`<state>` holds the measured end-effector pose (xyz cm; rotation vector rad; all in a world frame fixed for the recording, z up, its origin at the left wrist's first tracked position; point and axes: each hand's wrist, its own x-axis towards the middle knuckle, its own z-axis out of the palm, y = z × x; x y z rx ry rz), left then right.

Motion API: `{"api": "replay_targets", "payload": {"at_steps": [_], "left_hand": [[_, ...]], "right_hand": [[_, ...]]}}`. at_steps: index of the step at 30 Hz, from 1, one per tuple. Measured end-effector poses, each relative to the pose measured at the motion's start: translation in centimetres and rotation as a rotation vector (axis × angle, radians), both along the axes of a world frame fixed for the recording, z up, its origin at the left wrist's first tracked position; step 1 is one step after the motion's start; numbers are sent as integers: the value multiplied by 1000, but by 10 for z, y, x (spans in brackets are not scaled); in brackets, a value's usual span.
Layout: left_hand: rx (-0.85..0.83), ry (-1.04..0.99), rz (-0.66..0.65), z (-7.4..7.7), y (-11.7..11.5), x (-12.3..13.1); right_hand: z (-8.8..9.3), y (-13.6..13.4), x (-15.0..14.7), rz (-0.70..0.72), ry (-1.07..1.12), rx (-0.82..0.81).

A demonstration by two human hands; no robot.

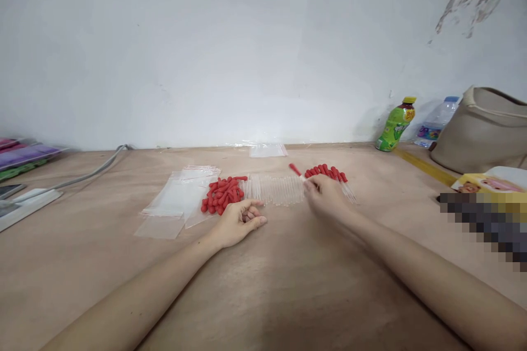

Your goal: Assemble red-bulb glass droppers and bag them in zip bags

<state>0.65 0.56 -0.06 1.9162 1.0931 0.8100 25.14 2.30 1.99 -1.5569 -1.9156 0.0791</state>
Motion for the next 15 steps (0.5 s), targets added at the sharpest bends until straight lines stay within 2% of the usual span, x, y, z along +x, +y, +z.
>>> {"api": "replay_targets", "payload": {"at_steps": [4,6,11,15], "left_hand": [[0,3,-4,1,1,2],[2,8,-9,1,1,2],[17,26,-9,1,1,2],[36,22,-7,1,0,2]], "right_hand": [[7,27,35,-213,-10,-159],[7,35,46,-264,-61,-192],[-2,43,44,-298,-251,-234],[-6,45,39,-319,-263,-296]]}}
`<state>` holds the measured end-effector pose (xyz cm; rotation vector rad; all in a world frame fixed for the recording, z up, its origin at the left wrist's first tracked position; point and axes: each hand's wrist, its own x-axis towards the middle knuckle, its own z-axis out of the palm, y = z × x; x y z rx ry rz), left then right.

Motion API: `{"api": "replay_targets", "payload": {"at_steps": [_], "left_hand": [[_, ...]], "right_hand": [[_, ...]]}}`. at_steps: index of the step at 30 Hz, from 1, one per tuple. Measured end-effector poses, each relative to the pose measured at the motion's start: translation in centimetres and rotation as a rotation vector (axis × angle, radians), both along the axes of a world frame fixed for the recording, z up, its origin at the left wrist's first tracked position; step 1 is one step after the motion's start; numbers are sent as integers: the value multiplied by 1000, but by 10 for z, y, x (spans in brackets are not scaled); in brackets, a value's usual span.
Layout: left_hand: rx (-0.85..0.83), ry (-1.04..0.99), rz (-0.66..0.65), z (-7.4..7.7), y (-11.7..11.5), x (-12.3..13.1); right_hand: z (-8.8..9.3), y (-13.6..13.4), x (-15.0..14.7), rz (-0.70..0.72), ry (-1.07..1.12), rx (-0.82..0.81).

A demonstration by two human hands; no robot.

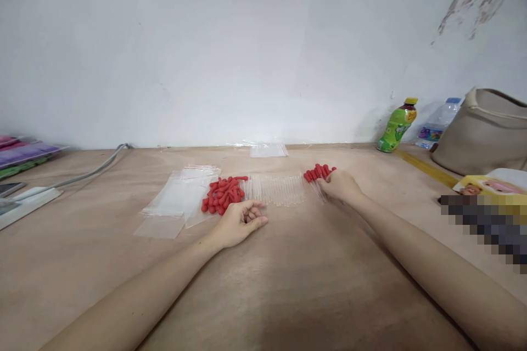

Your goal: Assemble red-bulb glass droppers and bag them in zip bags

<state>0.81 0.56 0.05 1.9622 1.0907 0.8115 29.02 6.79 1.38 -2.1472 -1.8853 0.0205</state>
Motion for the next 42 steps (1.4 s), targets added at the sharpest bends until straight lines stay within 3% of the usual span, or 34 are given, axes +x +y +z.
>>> {"api": "replay_targets", "payload": {"at_steps": [8,12,15,21,25,28,31,33,35,38,42], "left_hand": [[21,19,0,1,0,0],[29,17,6,-1,0,0],[42,24,1,-1,0,0],[61,60,-15,1,1,-1],[94,99,-18,0,-2,1],[256,136,58,2,-4,0],[590,256,236,11,-3,-5],[763,417,335,20,-1,-12],[834,598,428,28,2,-18],[843,782,529,33,6,-24],[812,865,525,26,9,-26]], "right_hand": [[5,-5,4,-27,3,-96],[11,-15,-9,-22,-79,14],[11,-19,-26,60,-73,82],[12,-3,-47,50,-69,-119],[13,12,-52,14,-78,-164],[13,17,-55,21,-77,-188],[14,12,-53,32,-64,-186],[15,4,-49,54,-57,-132],[12,-9,-45,115,-51,-39],[1,-32,-41,331,32,127],[-19,-58,-41,533,127,401]]}}
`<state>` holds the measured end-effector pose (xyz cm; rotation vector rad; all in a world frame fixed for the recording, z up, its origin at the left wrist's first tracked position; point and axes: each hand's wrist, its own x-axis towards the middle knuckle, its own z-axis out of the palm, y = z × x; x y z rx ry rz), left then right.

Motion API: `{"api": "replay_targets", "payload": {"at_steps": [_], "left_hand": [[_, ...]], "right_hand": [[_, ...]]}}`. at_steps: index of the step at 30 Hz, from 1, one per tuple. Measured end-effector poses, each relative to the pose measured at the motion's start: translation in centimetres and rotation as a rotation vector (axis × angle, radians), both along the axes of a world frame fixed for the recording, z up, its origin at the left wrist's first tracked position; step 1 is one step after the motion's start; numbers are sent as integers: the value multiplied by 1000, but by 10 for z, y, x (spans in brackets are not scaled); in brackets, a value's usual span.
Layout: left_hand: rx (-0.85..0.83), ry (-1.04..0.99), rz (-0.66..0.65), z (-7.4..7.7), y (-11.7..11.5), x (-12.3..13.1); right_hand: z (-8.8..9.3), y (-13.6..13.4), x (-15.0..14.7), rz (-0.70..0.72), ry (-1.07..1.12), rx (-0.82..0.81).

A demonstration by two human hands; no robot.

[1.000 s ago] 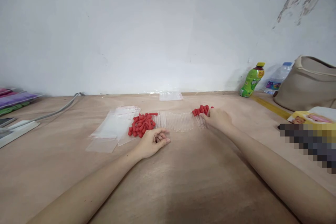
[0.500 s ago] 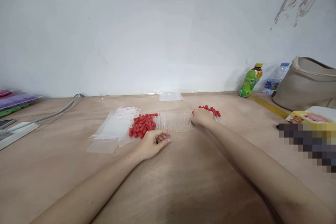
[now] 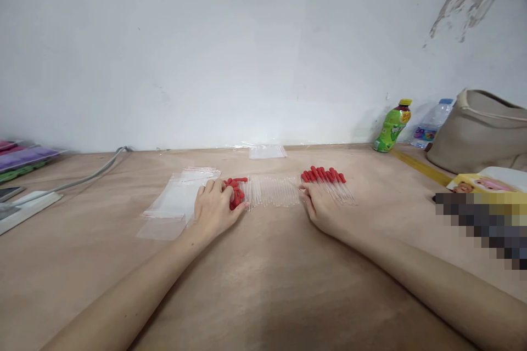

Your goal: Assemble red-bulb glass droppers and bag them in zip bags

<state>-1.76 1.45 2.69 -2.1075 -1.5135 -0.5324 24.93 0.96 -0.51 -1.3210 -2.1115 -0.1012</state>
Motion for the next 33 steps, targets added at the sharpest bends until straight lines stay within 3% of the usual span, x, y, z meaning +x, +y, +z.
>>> {"api": "replay_targets", "payload": {"at_steps": [4,8,11,14,16,23,28,33], "left_hand": [[-4,26,33,-4,3,0],[62,18,25,5,-2,2],[63,-50,-121,8,-12,11],[-100,-135,-365,-1,-23,24],[-219,-194,-451,-10,-28,31],[-286,-345,-533,-28,-21,38],[-288,-429,-596,-29,-14,39],[-371,-573,-550,-26,-19,39]], "right_hand": [[-8,-9,-3,35,49,127],[-7,-6,-2,73,118,131],[-7,-5,0,25,150,96],[-6,-8,1,43,137,49],[-2,-12,-1,72,96,24],[8,-22,-10,129,-79,27],[-5,-17,-11,233,-11,56],[-5,-21,-14,264,23,86]]}}
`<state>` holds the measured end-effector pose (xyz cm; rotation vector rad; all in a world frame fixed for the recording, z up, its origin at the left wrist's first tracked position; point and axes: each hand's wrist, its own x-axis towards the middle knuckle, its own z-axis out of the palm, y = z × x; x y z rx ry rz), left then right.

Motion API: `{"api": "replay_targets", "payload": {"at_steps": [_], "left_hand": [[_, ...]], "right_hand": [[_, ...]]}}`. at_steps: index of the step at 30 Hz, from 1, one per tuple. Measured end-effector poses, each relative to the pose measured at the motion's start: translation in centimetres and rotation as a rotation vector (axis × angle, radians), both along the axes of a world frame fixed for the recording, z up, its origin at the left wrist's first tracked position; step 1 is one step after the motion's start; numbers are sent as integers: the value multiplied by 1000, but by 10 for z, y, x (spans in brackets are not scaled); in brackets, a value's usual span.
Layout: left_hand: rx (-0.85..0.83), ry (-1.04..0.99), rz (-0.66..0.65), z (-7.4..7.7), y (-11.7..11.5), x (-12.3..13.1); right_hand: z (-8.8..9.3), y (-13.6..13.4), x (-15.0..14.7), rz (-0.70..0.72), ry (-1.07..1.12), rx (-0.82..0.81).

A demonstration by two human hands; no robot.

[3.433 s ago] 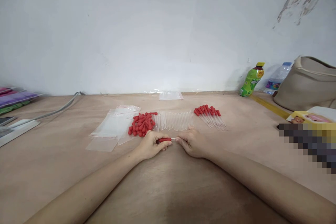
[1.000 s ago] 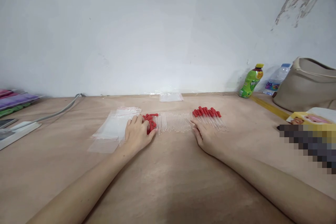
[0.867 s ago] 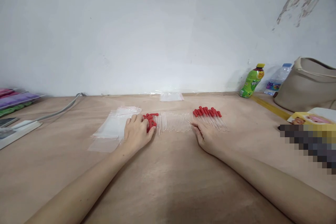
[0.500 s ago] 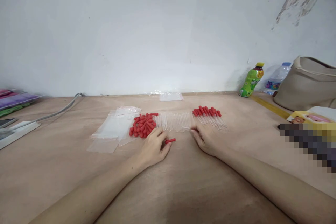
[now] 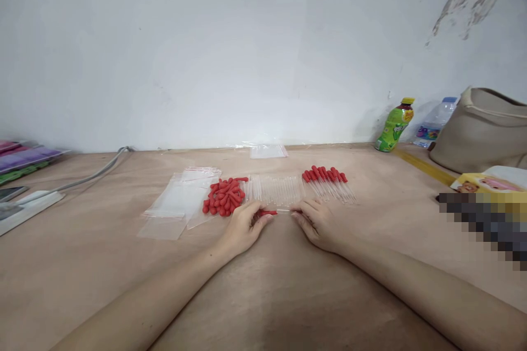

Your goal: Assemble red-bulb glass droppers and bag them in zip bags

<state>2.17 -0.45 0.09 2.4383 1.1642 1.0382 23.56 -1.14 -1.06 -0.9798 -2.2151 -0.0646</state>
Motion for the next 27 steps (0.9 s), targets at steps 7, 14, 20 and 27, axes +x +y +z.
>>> {"api": "replay_targets", "payload": {"at_steps": [7,14,20,27], "left_hand": [[-37,-80,11,-2,0,-1],[-52,-94,-72,1,-3,1],[-71,-111,-139,3,-5,1],[-98,-20,-202,5,-7,-1]], "right_hand": [[2,-3,-3,48,29,-34],[1,-1,-4,63,25,-53],[8,-2,-6,121,37,-142],[6,5,-1,155,-42,-195]]}}
